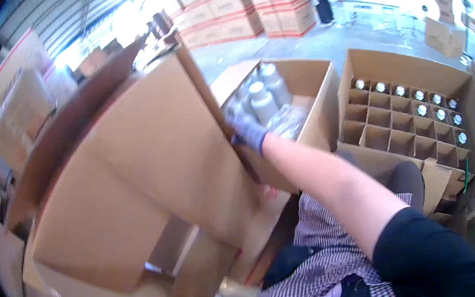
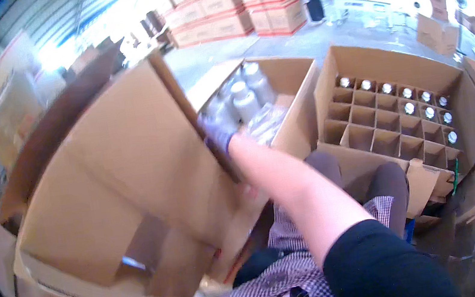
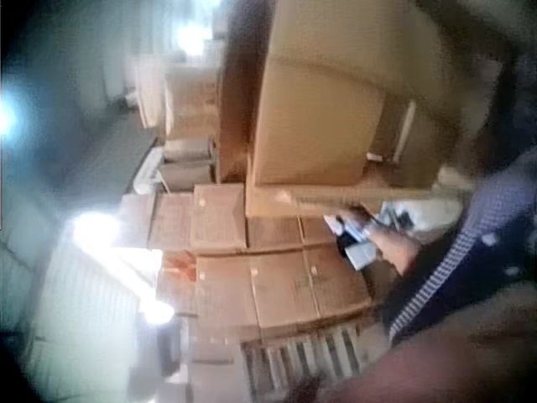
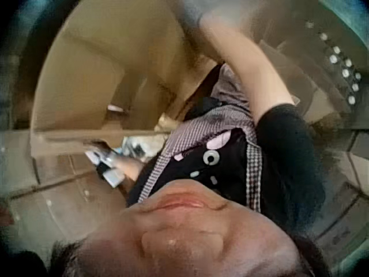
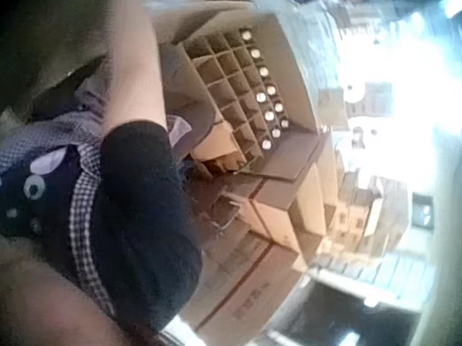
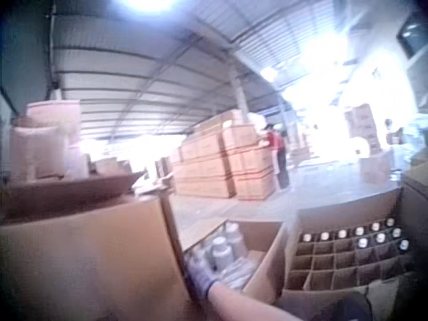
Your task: The person sits on the floor in a warehouse and packs white thermos flasks into a cardboard box with dividers. They wrap each flask in bubble wrap, place it into a compartment, and occasionally seal the box with tape.
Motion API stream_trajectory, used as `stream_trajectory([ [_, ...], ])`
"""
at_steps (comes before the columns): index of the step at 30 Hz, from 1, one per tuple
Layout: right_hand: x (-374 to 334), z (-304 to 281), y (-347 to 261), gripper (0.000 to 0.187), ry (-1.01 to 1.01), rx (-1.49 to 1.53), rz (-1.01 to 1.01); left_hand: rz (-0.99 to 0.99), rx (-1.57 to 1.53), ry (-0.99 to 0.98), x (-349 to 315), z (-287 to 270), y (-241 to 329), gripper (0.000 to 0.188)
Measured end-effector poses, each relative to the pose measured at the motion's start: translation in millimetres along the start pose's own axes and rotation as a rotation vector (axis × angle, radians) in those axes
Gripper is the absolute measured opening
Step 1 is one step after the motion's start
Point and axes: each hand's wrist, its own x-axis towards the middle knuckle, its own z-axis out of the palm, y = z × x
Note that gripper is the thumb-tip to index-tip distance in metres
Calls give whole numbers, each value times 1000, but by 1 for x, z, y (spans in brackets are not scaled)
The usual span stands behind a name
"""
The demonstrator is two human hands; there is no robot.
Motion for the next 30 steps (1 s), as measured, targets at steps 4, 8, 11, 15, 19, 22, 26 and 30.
stream_trajectory([
  [4, 13, 16, 63, 61, -178, 26, 54, -248, 173, -76, -14, 65, -43, 67],
  [8, -8, 52, 24, 53, -255, 119, -87, -252, 217, -65, -7, 112, -27, 65],
  [11, -53, 81, -68, 51, -422, 148, -239, -222, 214, 2, -5, 111, -21, 64],
  [15, -103, 96, -216, 47, -416, 175, -898, -25, 104, 125, 1, 132, 34, 62],
  [19, -165, 94, -339, 47, -190, -74, -1592, 256, -49, 293, -3, 137, 109, 61],
  [22, -202, 79, -393, 45, -85, -329, -1725, 451, -205, 336, -18, 178, 169, 60],
  [26, -219, 76, -433, 42, 64, -678, -1765, 575, -536, 155, -65, 264, 231, 58],
  [30, -198, 67, -440, 40, 179, -983, -1677, -110, -1801, -1092, -156, 342, 259, 79],
])
